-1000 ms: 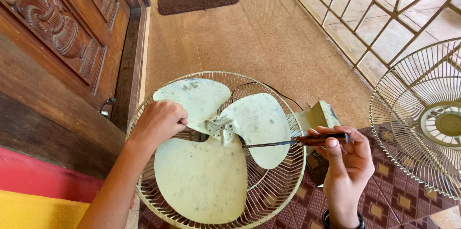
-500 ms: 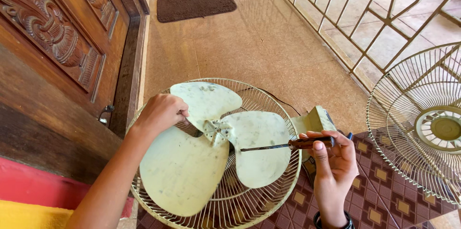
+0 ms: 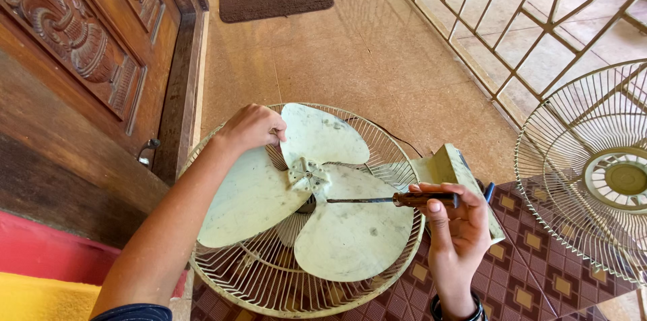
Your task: The person disassembles a standing electric fan by removing the front grille, unscrewing the fan blades, and detaching the motor housing from the base. The person uses a screwdriver to loosen screws and handles the fan components by hand.
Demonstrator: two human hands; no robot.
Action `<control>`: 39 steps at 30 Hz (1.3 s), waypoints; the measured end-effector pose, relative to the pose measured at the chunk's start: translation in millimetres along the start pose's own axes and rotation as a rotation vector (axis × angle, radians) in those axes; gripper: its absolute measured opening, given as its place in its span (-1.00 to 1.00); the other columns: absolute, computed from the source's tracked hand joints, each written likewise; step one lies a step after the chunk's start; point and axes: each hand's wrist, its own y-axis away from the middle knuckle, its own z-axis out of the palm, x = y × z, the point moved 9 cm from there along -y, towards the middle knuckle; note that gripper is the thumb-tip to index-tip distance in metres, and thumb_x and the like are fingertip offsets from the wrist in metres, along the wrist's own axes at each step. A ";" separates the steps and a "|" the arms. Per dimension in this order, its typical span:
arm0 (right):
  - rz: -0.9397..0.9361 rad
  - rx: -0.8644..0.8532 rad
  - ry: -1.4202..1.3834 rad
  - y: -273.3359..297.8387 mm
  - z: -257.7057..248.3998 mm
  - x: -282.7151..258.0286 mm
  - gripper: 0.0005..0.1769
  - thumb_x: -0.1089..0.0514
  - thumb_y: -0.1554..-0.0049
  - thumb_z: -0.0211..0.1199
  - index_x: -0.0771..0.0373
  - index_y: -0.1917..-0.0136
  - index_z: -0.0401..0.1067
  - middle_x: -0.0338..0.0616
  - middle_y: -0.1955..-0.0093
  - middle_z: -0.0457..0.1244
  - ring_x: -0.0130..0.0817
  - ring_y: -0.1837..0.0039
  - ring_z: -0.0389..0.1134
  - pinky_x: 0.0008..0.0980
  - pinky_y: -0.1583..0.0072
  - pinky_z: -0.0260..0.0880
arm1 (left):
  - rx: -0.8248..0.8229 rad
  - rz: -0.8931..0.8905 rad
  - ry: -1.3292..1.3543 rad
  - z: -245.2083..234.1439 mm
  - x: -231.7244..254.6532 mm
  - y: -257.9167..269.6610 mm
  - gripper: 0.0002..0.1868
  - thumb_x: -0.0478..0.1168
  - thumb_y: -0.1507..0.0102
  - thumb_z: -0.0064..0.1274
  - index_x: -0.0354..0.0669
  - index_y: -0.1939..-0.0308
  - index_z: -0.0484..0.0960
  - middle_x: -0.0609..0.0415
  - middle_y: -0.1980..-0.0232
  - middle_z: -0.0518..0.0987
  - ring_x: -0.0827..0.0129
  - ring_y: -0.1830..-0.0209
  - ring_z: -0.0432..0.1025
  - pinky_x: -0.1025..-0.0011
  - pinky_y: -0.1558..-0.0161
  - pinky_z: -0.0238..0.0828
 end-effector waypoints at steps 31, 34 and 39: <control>0.106 0.004 -0.011 8.0 3.9 14.8 -0.72 0.35 -0.30 0.05 0.37 -0.28 0.18 0.17 -0.19 0.33 -0.02 -0.27 0.44 -0.10 -0.27 0.53 | -0.242 -0.023 0.053 35.4 70.1 -9.4 -0.56 -0.49 -0.26 -0.17 -0.03 -0.13 0.61 0.07 -0.25 0.58 0.28 -0.08 0.56 0.33 -0.03 0.59; 0.131 0.029 0.015 1.9 -1.3 22.7 -0.71 0.31 -0.31 0.04 0.36 -0.29 0.18 0.15 -0.19 0.33 -0.03 -0.25 0.44 -0.12 -0.26 0.53 | -0.544 -0.065 0.033 30.7 89.0 36.4 -0.01 0.34 -0.16 0.16 0.09 -0.52 0.07 0.01 -0.59 0.07 0.21 -0.56 0.05 0.11 -0.49 0.01; 0.155 0.030 0.036 -2.7 0.2 32.0 -0.70 0.27 -0.32 0.06 0.35 -0.30 0.17 0.14 -0.19 0.34 -0.03 -0.24 0.45 -0.17 -0.24 0.54 | -0.666 -0.041 -0.060 27.8 106.9 69.3 0.63 0.50 0.23 0.37 0.36 -0.63 -0.46 -0.04 -0.70 -0.40 -0.02 -0.68 -0.38 -0.15 -0.54 -0.43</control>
